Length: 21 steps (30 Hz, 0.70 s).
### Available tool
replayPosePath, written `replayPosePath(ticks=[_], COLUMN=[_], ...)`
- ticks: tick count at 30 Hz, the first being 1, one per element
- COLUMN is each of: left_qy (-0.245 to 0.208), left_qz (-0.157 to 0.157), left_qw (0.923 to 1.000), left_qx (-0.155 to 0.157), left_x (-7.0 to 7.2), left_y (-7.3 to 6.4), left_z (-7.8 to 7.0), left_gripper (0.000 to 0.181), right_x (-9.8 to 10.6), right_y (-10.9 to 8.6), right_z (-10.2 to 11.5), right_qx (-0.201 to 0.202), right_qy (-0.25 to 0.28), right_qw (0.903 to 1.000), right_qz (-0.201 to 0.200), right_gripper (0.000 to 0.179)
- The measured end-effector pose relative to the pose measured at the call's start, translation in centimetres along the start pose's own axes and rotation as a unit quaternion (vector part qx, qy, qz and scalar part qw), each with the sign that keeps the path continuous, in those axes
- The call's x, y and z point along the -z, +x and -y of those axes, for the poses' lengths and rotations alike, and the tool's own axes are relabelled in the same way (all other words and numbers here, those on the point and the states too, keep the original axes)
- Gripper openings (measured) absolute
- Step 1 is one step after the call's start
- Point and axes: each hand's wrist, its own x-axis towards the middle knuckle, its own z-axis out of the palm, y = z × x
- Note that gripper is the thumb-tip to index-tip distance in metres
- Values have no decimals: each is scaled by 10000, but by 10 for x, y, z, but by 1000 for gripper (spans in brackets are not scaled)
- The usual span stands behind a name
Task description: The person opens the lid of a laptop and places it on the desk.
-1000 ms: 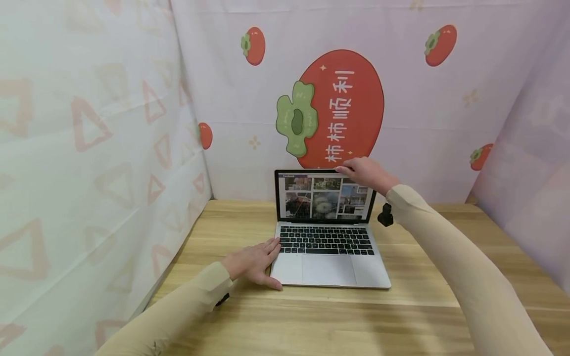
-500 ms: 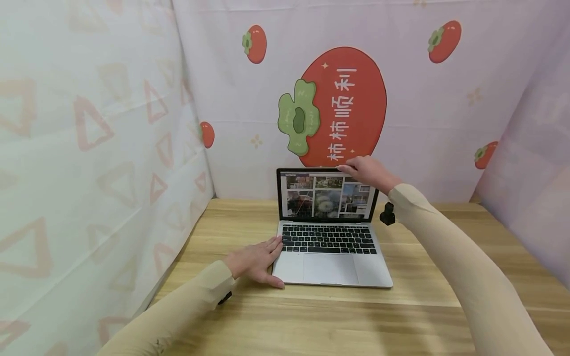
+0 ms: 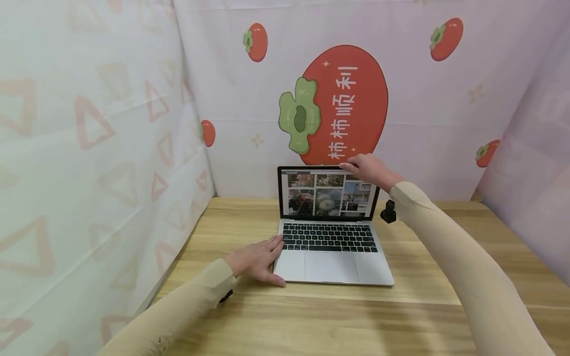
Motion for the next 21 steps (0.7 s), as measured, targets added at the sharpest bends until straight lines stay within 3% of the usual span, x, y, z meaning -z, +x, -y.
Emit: replayPosePath(ticks=[21], left_qy=[-78], left_qz=[97], left_qw=[9999], left_qx=[51], left_x=[4], left_y=[1], left_z=[-2], left_gripper=[123], right_x=[-1], right_y=[-5], right_z=[1], right_qx=[-17], right_qy=[-44], right_qw=[10000], right_qz=[-27], right_gripper=[30])
